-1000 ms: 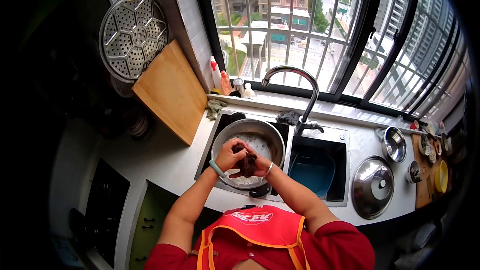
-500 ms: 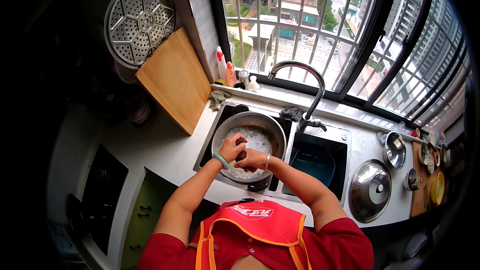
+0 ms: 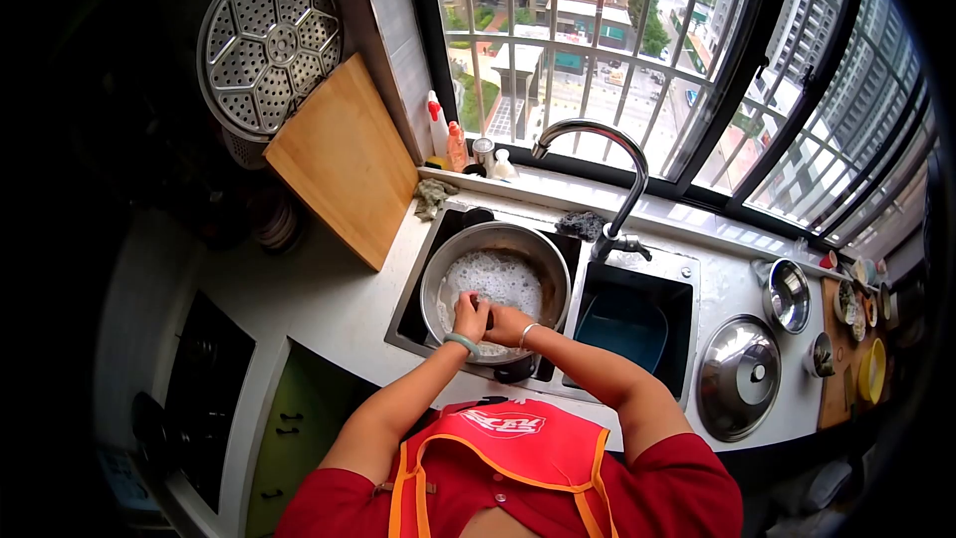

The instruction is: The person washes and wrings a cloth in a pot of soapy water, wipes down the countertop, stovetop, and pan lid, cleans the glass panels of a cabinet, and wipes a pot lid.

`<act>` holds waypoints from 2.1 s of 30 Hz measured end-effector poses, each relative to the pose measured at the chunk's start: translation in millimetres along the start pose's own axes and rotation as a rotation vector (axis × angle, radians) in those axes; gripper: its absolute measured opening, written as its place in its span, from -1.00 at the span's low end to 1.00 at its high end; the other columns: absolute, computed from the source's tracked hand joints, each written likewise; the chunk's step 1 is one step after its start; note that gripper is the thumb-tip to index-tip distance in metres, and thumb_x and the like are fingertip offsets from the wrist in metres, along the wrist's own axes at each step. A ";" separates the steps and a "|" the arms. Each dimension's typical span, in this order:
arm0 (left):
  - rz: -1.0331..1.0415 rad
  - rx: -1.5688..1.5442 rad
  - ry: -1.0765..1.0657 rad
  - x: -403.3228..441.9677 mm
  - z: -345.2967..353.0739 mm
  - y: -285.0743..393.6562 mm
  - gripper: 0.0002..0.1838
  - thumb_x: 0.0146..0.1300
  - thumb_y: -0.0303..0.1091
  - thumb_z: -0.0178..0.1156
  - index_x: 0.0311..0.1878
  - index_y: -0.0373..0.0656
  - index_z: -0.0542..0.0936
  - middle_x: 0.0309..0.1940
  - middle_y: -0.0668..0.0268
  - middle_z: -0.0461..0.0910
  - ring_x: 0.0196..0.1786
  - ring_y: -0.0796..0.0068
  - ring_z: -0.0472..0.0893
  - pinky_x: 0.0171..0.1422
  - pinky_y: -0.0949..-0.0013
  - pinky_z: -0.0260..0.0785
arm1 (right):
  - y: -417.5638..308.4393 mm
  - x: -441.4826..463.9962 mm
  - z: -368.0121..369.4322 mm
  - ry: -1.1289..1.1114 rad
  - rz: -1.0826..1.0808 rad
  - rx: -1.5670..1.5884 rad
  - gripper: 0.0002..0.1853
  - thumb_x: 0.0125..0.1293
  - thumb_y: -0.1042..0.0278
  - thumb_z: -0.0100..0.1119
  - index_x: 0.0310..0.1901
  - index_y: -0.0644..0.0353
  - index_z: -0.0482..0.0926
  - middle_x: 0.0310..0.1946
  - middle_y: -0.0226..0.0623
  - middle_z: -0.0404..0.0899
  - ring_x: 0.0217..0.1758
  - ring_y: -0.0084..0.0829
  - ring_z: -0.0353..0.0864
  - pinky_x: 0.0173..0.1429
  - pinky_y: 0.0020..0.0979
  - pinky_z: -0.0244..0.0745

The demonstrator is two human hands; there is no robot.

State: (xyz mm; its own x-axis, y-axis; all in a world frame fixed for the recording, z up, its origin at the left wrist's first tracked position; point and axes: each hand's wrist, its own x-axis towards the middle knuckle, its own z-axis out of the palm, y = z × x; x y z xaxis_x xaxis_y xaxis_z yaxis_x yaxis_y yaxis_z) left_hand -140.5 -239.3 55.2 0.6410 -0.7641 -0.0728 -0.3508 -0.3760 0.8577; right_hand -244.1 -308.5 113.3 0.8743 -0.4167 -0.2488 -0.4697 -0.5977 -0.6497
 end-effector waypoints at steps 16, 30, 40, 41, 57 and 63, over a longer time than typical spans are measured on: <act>1.612 0.519 -0.270 20.4 -125.1 118.9 -0.52 0.00 -0.34 0.15 0.09 0.11 0.42 -0.01 0.25 0.37 0.04 0.27 0.43 0.19 0.04 0.27 | -30.0 -15.0 -57.5 -0.925 -0.017 1.549 -0.88 0.24 0.36 0.04 -0.33 0.17 0.34 -0.53 -0.42 0.29 -0.72 -0.74 0.10 -0.76 -0.72 -0.04; 1.252 0.613 -0.323 46.0 -84.9 52.8 -0.82 -0.08 -0.41 0.13 -0.34 -0.20 0.45 -0.53 0.25 0.46 -0.48 0.26 0.52 -0.50 0.29 0.38 | -37.1 11.2 -56.3 -0.331 0.144 0.527 -0.81 -0.12 0.29 0.21 -0.60 0.21 0.45 -0.75 -0.36 0.41 -0.74 -0.52 0.36 -0.69 -0.47 0.21; 0.219 0.498 -0.369 15.9 -36.8 6.5 -0.76 -0.07 -0.43 0.06 -0.25 -0.19 0.49 -0.36 -0.06 0.56 -0.24 -0.11 0.53 -0.13 0.00 0.37 | 3.3 41.8 -20.4 -0.122 -0.123 -0.334 -0.73 -0.02 0.31 0.12 -0.23 0.15 0.46 -0.42 -0.11 0.60 -0.31 -0.11 0.61 -0.26 -0.17 0.48; 0.216 0.495 -0.369 11.5 -34.6 2.3 -0.76 -0.07 -0.43 0.06 -0.25 -0.19 0.49 -0.36 -0.06 0.56 -0.24 -0.11 0.53 -0.13 0.00 0.37 | 1.9 41.5 -21.9 -0.138 -0.165 -0.415 -0.75 0.02 0.30 0.09 -0.22 0.12 0.43 -0.42 -0.12 0.60 -0.33 -0.11 0.61 -0.27 -0.16 0.48; -0.574 -0.540 -0.257 -11.6 -28.8 45.5 -0.87 -0.18 -0.51 0.15 -0.50 -0.27 0.41 -0.75 0.29 0.37 -0.79 0.41 0.34 -0.71 0.35 0.15 | 15.4 56.0 -37.0 0.070 -0.599 -0.456 -0.78 0.06 0.23 0.05 -0.24 0.03 0.38 -0.51 -0.29 0.48 -0.50 -0.18 0.58 -0.52 -0.17 0.46; -0.794 -1.034 -0.256 -7.7 -32.5 65.0 -0.84 -0.10 -0.53 0.10 -0.64 -0.18 0.32 -0.80 0.41 0.19 -0.83 0.64 0.12 -0.75 0.53 -0.13 | 17.8 62.3 -43.5 0.219 -0.630 -0.389 -0.77 0.03 0.22 0.07 -0.27 0.04 0.38 -0.51 -0.32 0.46 -0.53 -0.23 0.57 -0.56 -0.23 0.44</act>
State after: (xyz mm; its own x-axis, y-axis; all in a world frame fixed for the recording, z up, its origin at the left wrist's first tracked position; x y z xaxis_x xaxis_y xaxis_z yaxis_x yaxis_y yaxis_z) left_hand -146.1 -240.8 128.1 0.2435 -0.6428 -0.7263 0.8071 -0.2810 0.5193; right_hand -203.3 -374.9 117.5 0.9659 -0.0195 0.2582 0.0643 -0.9479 -0.3121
